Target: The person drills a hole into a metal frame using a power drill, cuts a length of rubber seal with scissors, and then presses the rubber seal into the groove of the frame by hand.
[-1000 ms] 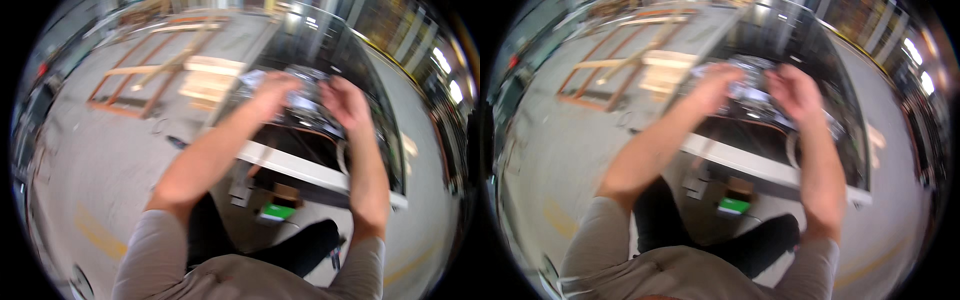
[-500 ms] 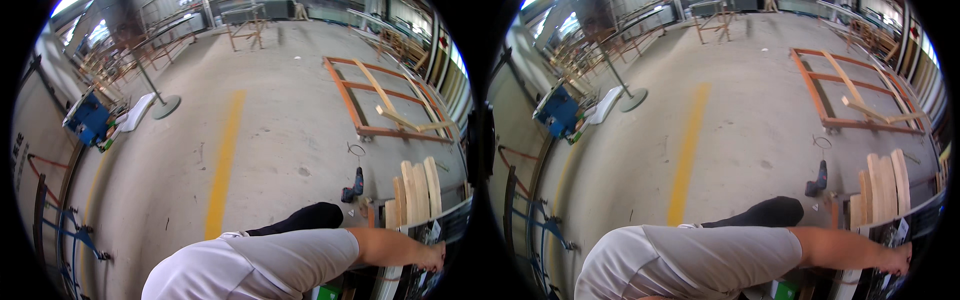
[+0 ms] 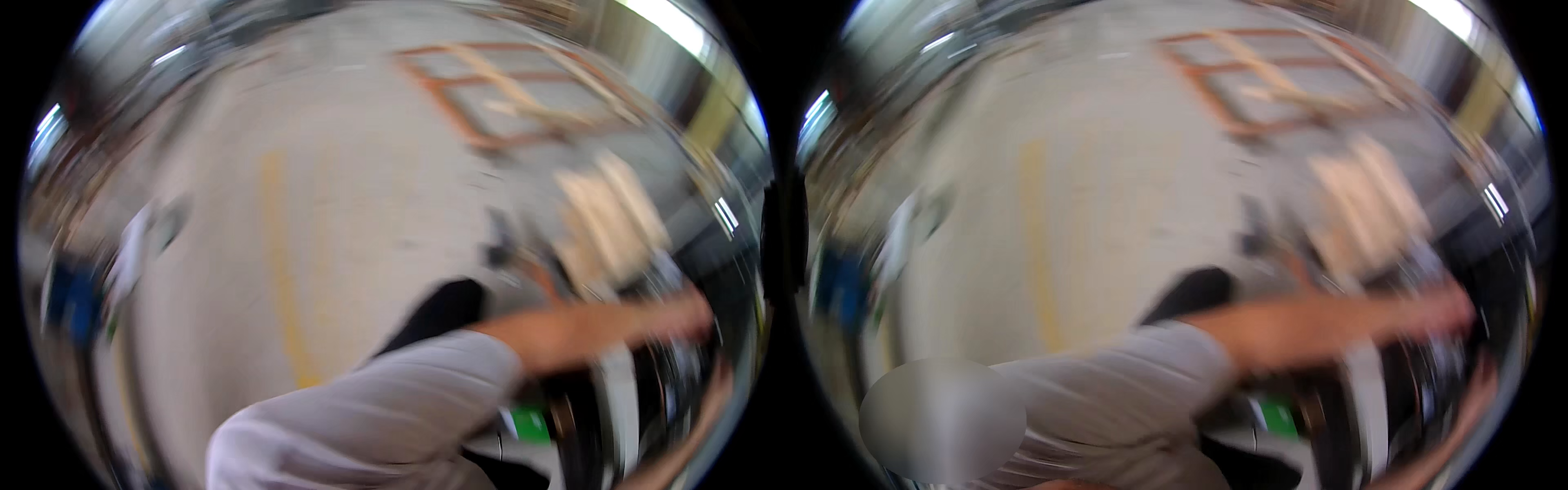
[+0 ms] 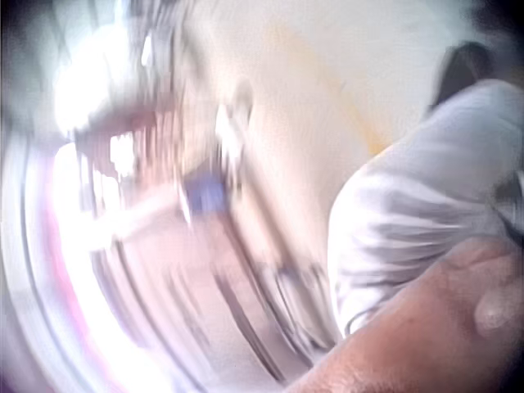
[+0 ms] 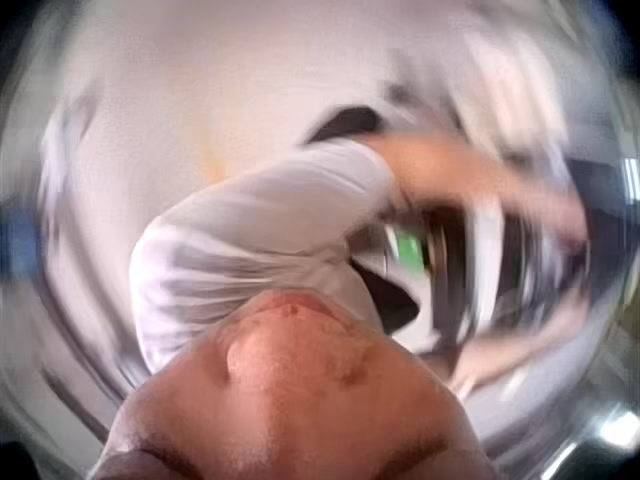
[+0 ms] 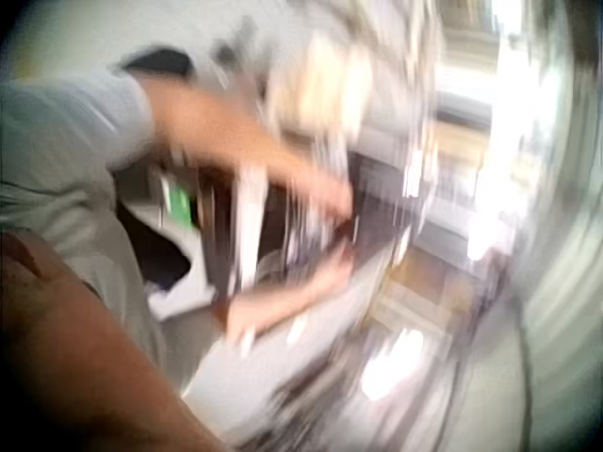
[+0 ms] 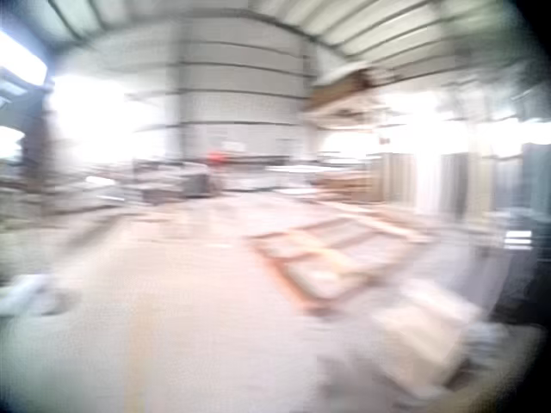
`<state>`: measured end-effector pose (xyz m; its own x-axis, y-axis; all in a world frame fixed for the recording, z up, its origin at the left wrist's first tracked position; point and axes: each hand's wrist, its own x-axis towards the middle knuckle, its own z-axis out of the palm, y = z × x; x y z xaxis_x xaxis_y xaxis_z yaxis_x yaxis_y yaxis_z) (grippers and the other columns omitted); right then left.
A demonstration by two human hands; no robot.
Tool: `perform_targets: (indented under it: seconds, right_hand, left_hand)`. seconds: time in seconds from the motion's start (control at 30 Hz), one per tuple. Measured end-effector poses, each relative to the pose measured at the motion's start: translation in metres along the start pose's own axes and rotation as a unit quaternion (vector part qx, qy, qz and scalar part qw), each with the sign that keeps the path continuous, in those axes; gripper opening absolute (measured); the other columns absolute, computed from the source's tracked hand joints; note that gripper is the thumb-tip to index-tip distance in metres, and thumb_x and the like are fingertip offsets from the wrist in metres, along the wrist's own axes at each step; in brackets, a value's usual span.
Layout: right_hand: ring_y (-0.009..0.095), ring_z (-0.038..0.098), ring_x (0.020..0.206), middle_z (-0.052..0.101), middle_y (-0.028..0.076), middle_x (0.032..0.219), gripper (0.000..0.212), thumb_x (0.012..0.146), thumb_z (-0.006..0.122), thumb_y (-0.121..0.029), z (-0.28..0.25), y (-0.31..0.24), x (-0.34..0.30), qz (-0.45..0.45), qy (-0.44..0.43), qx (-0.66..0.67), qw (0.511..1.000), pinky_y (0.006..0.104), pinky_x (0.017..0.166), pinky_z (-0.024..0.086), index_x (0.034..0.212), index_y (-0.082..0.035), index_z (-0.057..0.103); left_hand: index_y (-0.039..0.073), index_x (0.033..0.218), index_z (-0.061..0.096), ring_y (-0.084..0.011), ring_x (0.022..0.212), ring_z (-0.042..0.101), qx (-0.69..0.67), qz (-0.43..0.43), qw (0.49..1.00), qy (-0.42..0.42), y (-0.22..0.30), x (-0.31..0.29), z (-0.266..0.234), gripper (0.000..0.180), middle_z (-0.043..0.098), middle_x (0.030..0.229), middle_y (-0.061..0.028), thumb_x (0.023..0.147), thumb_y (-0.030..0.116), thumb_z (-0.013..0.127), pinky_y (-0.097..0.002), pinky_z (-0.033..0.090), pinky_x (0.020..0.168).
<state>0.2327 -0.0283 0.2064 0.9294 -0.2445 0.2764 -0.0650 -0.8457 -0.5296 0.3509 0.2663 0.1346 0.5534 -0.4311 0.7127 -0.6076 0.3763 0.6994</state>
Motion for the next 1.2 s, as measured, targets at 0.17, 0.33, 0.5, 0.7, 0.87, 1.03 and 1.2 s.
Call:
perform_targets:
  seconds: [0.17, 0.33, 0.5, 0.7, 0.87, 1.03, 1.2]
  right_hand:
    - [0.021, 0.064, 0.077, 0.071, 0.009, 0.097, 0.041, 0.096, 0.063, -0.038, 0.031, -0.082, -0.009, 0.098, 0.192, 0.034, 0.976, 0.0372, 0.068, 0.048, 0.112, 0.000, 0.070]
    - [0.018, 0.060, 0.064, 0.071, 0.010, 0.076, 0.034, 0.089, 0.072, -0.028, -0.068, -0.045, -0.080, 0.094, 0.242, 0.063, 0.964, 0.0360, 0.063, 0.049, 0.096, 0.006, 0.073]
    - [0.024, 0.068, 0.075, 0.074, 0.017, 0.083, 0.034, 0.083, 0.078, -0.025, -0.058, 0.032, -0.128, 0.185, 0.091, -0.076, 0.976, 0.0392, 0.075, 0.053, 0.096, 0.007, 0.074]
    - [0.034, 0.072, 0.094, 0.074, 0.024, 0.098, 0.038, 0.078, 0.079, -0.023, -0.006, 0.040, -0.127, 0.168, 0.106, -0.086, 0.976, 0.0401, 0.085, 0.055, 0.107, 0.001, 0.075]
    - [0.031, 0.071, 0.082, 0.072, 0.023, 0.085, 0.026, 0.076, 0.076, -0.019, -0.048, 0.028, -0.118, 0.131, 0.090, -0.125, 0.979, 0.0405, 0.079, 0.054, 0.095, -0.001, 0.074]
    - [0.017, 0.059, 0.063, 0.064, 0.009, 0.069, 0.016, 0.076, 0.074, -0.012, -0.095, -0.061, -0.110, 0.080, 0.108, -0.086, 0.987, 0.0348, 0.061, 0.048, 0.082, 0.001, 0.067]
    - [0.001, 0.040, 0.052, 0.057, -0.006, 0.069, 0.007, 0.087, 0.073, -0.007, -0.048, -0.118, -0.081, 0.065, 0.018, 0.227, 0.971, 0.0217, 0.044, 0.026, 0.085, -0.006, 0.066]
  left_hand:
    - [0.007, 0.096, 0.068, -0.0105, 0.065, 0.054, -0.318, -0.332, 0.881, 0.111, 0.022, -0.034, -0.037, 0.026, 0.063, 0.083, -0.0027, 0.091, 0.032, 0.069, -0.0234, 0.039, 0.049]
    - [0.001, 0.092, 0.066, -0.0056, 0.056, 0.044, -0.337, -0.341, 0.874, 0.078, 0.042, -0.020, -0.016, 0.020, 0.060, 0.076, -0.0036, 0.097, 0.020, 0.062, -0.0201, 0.028, 0.045]
    - [0.000, 0.094, 0.065, -0.0059, 0.055, 0.043, -0.413, -0.383, 0.826, 0.029, 0.032, -0.031, -0.016, 0.023, 0.058, 0.073, -0.0032, 0.098, 0.022, 0.061, -0.0194, 0.026, 0.043]
    - [0.000, 0.097, 0.065, -0.0060, 0.055, 0.041, -0.402, -0.365, 0.838, -0.060, 0.048, 0.005, 0.002, 0.023, 0.055, 0.072, -0.0009, 0.097, 0.023, 0.062, -0.0193, 0.027, 0.042]
    - [0.000, 0.097, 0.065, -0.0072, 0.059, 0.045, -0.379, -0.353, 0.851, -0.081, 0.019, 0.001, 0.011, 0.020, 0.058, 0.075, -0.0035, 0.096, 0.020, 0.062, -0.0199, 0.029, 0.044]
    - [-0.001, 0.095, 0.067, -0.0069, 0.058, 0.049, -0.420, -0.322, 0.847, -0.053, 0.025, 0.002, 0.010, 0.019, 0.060, 0.075, -0.0051, 0.094, 0.018, 0.065, -0.0193, 0.030, 0.044]
    - [0.002, 0.100, 0.068, -0.0067, 0.067, 0.058, -0.392, -0.274, 0.878, 0.002, 0.025, 0.003, 0.022, 0.026, 0.070, 0.088, -0.0087, 0.094, 0.027, 0.070, -0.0194, 0.033, 0.048]
